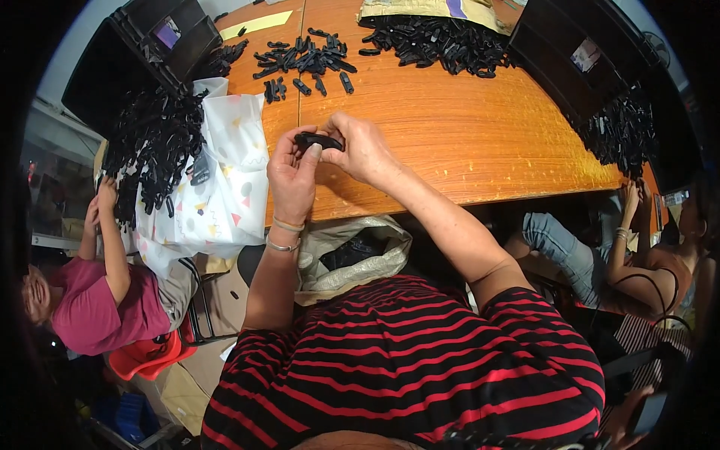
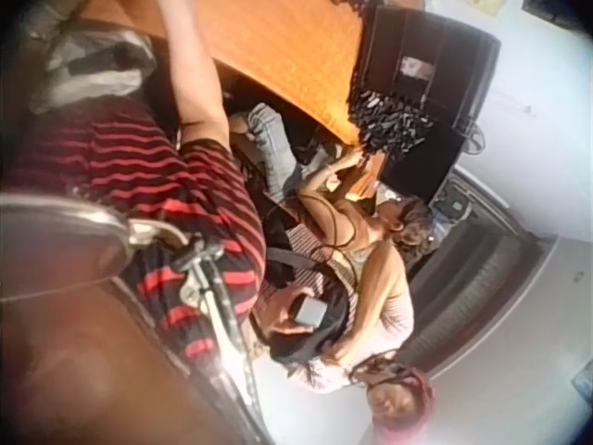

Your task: Assembling small black plastic components by hand at a workstation.

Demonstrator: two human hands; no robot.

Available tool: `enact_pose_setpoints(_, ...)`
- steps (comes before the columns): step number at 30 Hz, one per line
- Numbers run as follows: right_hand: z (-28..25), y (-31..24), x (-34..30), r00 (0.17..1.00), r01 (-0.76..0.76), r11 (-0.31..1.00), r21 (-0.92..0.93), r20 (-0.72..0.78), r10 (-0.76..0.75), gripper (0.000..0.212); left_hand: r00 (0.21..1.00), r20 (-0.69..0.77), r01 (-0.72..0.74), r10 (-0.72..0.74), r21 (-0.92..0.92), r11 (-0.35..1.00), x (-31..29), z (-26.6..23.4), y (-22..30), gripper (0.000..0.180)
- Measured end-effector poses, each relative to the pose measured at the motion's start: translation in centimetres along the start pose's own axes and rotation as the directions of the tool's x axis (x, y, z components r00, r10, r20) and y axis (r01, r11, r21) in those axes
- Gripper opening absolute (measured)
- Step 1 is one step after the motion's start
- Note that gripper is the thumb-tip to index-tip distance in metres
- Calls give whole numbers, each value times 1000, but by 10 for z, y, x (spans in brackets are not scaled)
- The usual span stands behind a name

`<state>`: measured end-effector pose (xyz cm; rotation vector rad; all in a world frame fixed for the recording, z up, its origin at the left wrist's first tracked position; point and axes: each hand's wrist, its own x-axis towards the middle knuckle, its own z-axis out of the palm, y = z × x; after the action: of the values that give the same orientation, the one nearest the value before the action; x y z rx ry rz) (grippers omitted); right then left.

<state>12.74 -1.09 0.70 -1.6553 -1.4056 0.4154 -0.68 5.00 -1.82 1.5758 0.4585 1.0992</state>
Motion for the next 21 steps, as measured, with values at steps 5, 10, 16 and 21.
enact_pose_setpoints(5,7,14,-1,997,-61,998,-9,45,62,36,996,14,90,-89,-116,989,-5,1,-4,23)
enact_pose_setpoints(10,12,15,-16,1000,-3,997,74,22,1,25,993,55,104,-103,-16,994,-14,-9,-10,24)
enact_pose_setpoints(16,7,25,-30,987,-82,996,-30,135,86,32,918,216,359,-332,-102,928,-21,-18,-4,16)
enact_pose_setpoints(21,5,24,-41,988,-32,990,141,151,11,34,962,166,205,-217,90,975,-16,-20,1,13)
